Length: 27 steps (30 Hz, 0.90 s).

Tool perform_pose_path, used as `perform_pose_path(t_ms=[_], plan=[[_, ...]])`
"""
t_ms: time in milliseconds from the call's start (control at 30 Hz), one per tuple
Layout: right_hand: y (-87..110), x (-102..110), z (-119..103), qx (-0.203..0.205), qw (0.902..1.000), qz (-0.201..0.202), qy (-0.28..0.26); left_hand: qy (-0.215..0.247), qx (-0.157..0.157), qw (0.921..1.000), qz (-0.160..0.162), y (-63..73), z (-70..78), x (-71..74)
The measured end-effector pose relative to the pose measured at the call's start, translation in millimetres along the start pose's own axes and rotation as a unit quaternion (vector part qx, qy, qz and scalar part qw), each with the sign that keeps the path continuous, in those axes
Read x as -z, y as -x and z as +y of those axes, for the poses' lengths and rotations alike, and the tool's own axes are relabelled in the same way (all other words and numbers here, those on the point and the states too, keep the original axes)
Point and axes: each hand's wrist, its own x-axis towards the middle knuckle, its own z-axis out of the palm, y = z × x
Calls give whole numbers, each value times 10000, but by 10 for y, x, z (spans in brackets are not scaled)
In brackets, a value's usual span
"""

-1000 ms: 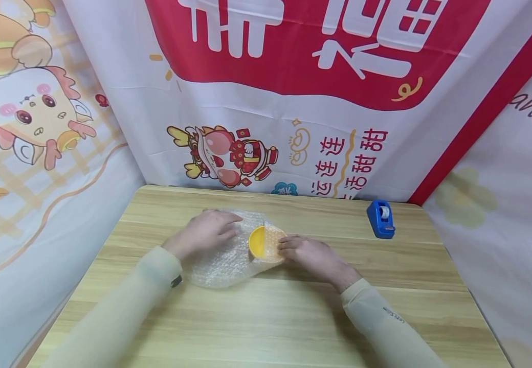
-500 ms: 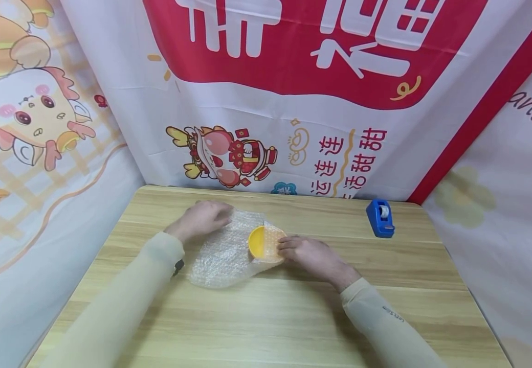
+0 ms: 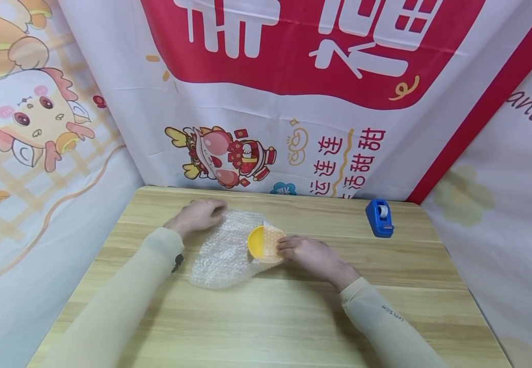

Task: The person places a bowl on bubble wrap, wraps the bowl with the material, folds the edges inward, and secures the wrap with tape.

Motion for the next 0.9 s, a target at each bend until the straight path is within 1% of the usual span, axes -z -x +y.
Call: perform_pose_path(t_ms=[67, 200, 367, 500, 700, 900], plan=[[1, 2, -3, -1, 10000, -8, -47, 19, 38, 10000, -49, -10, 0, 2], [1, 7, -9, -18, 10000, -35, -60, 111, 5, 9999, -61, 25, 45, 49], [0, 6, -13, -60, 10000, -66, 2, 384, -69, 9991, -148, 78, 101, 109], [0, 6, -17, -60, 9999, -81, 126, 731, -116, 9970, -225, 118, 127, 123], [-9, 12, -17, -3, 9995, -66, 318, 1533, -106, 9875, -359, 210, 173, 137], [-11, 11, -16, -7, 9992, -90, 388, 2018, -119, 9784, -427, 275, 200, 127]])
